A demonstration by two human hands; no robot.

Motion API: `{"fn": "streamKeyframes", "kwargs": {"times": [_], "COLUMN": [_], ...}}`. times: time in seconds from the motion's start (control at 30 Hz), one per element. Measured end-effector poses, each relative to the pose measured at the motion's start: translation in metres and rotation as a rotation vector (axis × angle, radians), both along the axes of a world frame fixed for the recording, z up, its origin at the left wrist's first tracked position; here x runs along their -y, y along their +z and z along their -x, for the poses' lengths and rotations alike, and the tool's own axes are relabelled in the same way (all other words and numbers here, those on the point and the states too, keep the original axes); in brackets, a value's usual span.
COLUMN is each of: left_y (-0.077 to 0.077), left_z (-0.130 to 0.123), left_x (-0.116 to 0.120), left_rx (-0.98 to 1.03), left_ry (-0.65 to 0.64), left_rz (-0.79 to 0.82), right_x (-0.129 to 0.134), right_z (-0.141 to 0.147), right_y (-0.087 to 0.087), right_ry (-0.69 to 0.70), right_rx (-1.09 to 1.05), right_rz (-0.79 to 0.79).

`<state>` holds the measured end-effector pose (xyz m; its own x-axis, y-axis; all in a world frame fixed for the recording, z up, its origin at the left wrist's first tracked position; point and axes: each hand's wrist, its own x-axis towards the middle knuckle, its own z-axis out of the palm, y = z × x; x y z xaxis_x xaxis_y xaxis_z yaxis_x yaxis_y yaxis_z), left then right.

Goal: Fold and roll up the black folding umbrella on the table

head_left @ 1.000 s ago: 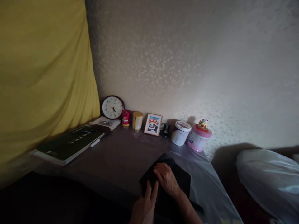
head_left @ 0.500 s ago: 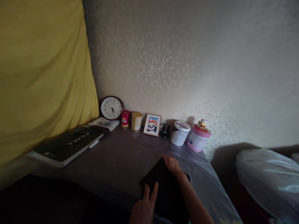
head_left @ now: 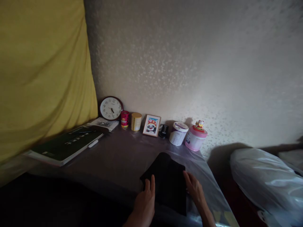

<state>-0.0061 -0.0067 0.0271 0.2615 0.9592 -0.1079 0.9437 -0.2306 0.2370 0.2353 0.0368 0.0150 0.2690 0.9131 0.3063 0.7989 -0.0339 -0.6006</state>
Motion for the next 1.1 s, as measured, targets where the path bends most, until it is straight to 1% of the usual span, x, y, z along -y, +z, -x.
{"fn": "streamKeyframes", "kwargs": {"times": [0.07, 0.13, 0.27, 0.37, 0.5, 0.6, 0.67, 0.8, 0.93, 1.0, 1.1], "left_y": [0.000, 0.002, 0.002, -0.001, -0.006, -0.007, -0.009, -0.011, -0.008, -0.005, -0.003], "left_z": [-0.001, -0.002, -0.003, -0.004, -0.004, -0.004, -0.003, -0.003, -0.003, -0.002, 0.001], "left_x": [0.000, 0.001, 0.001, 0.001, 0.000, -0.001, -0.001, -0.002, -0.002, -0.002, -0.002], "left_rx": [-0.011, -0.023, -0.030, -0.015, -0.020, 0.004, 0.021, 0.056, 0.100, 0.088, 0.076], "left_ry": [-0.001, 0.006, 0.019, 0.004, -0.002, 0.001, 0.008, 0.010, -0.005, -0.004, -0.025], "left_rz": [-0.007, -0.018, -0.033, -0.048, -0.074, -0.075, -0.080, -0.065, -0.018, 0.006, 0.026], "right_x": [0.013, 0.020, 0.023, 0.018, 0.004, -0.009, -0.018, -0.034, -0.046, -0.050, -0.056], "right_z": [0.011, 0.020, 0.026, 0.032, 0.052, 0.071, 0.084, 0.107, 0.121, 0.124, 0.125], "right_y": [0.000, 0.002, 0.013, 0.027, 0.045, 0.054, 0.057, 0.056, 0.044, 0.036, 0.026], "right_ry": [-0.007, -0.008, 0.043, 0.098, 0.187, 0.247, 0.257, 0.251, 0.303, 0.294, 0.252], "right_rx": [-0.139, -0.244, -0.371, -0.490, -0.639, -0.705, -0.741, -0.833, -0.931, -0.909, -0.793], "right_rz": [0.043, 0.073, 0.092, 0.077, 0.054, 0.057, 0.056, 0.067, 0.110, 0.114, 0.106]}}
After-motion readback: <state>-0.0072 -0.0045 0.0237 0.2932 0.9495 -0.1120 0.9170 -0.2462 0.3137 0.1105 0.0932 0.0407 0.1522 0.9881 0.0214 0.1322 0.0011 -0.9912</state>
